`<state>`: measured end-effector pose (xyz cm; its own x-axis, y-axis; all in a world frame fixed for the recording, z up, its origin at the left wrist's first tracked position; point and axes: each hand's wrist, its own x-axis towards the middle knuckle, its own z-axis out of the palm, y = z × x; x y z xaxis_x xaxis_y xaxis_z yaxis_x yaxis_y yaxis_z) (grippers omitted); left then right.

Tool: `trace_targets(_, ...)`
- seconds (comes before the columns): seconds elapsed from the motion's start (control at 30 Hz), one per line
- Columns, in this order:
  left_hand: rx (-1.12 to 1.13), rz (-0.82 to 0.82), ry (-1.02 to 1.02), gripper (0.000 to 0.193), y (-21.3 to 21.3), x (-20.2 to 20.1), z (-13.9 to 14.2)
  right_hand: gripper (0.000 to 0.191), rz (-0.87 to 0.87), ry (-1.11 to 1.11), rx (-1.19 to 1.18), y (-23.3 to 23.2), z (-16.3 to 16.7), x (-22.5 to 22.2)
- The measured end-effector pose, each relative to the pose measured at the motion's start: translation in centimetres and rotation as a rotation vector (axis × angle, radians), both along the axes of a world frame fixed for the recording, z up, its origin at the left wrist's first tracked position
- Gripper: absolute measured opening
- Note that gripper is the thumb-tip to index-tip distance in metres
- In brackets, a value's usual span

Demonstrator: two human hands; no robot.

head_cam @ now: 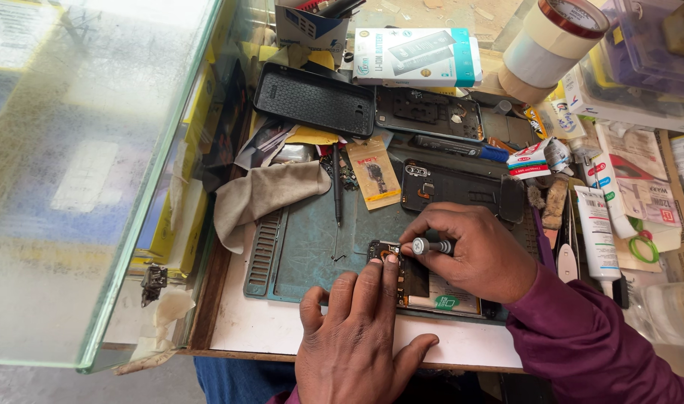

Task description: The person uses a screwdriver to remove screws from a disassembled mobile phone. They carefully unscrew multiple fasteners from the phone's internal frame and place them on the work surface.

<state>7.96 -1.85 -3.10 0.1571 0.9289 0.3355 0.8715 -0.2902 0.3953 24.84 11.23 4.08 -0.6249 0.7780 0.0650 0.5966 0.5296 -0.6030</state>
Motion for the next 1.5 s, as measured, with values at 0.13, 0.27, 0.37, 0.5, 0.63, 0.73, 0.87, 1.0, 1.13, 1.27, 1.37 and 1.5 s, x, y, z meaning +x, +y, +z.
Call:
trace_targets(0.13,-0.003,0.007,0.01,0.095,-0.1,0.0,0.0,0.014,-0.037,0.005,-0.004,0.0,-0.2,-0.3)
trace_targets(0.27,0.032,0.022,0.002,0.094,-0.2,-0.2,-0.1,0.012,-0.048,0.006,0.005,0.0,-0.4,-0.7)
trace_targets(0.37,0.034,0.019,-0.003,0.094,-0.2,-0.3,-0.2,0.014,-0.036,0.013,0.014,0.1,-0.5,-0.9)
trace_targets(0.5,0.035,0.022,-0.014,0.094,-0.1,-0.3,-0.3,0.014,-0.046,-0.023,0.0,0.3,-0.5,-1.0)
trace_targets(0.63,0.018,0.01,-0.006,0.093,-0.2,-0.3,-0.5,0.014,-0.037,-0.037,0.004,0.4,-0.5,-0.9)
trace_targets(0.73,0.044,0.006,0.004,0.09,-0.3,-0.3,-0.6,0.014,-0.036,-0.054,0.02,0.3,-0.4,-1.0)
trace_targets(0.87,0.065,0.018,0.028,0.091,-0.3,-0.3,-0.7,0.012,0.001,-0.077,0.118,-0.1,-0.1,-1.3)
trace_targets(1.0,0.078,0.023,0.022,0.09,-0.3,-0.3,-0.5,0.014,-0.01,-0.198,0.219,-1.1,0.2,-1.6)
trace_targets(1.13,0.015,0.026,-0.005,0.093,-0.3,-0.1,0.4,0.014,-0.013,-0.218,0.219,-1.2,0.3,-1.4)
trace_targets(1.27,0.045,0.037,-0.003,0.095,-0.5,-0.1,1.1,0.015,0.078,-0.059,0.11,-0.3,0.1,-0.8)
trace_targets(1.37,-0.013,0.022,-0.003,0.095,-0.6,-0.1,1.3,0.013,0.092,-0.004,0.061,0.0,-0.2,-0.4)
trace_targets(1.5,0.011,0.029,0.017,0.093,-0.4,0.0,1.2,0.014,0.072,0.002,0.014,0.1,-0.2,-0.2)
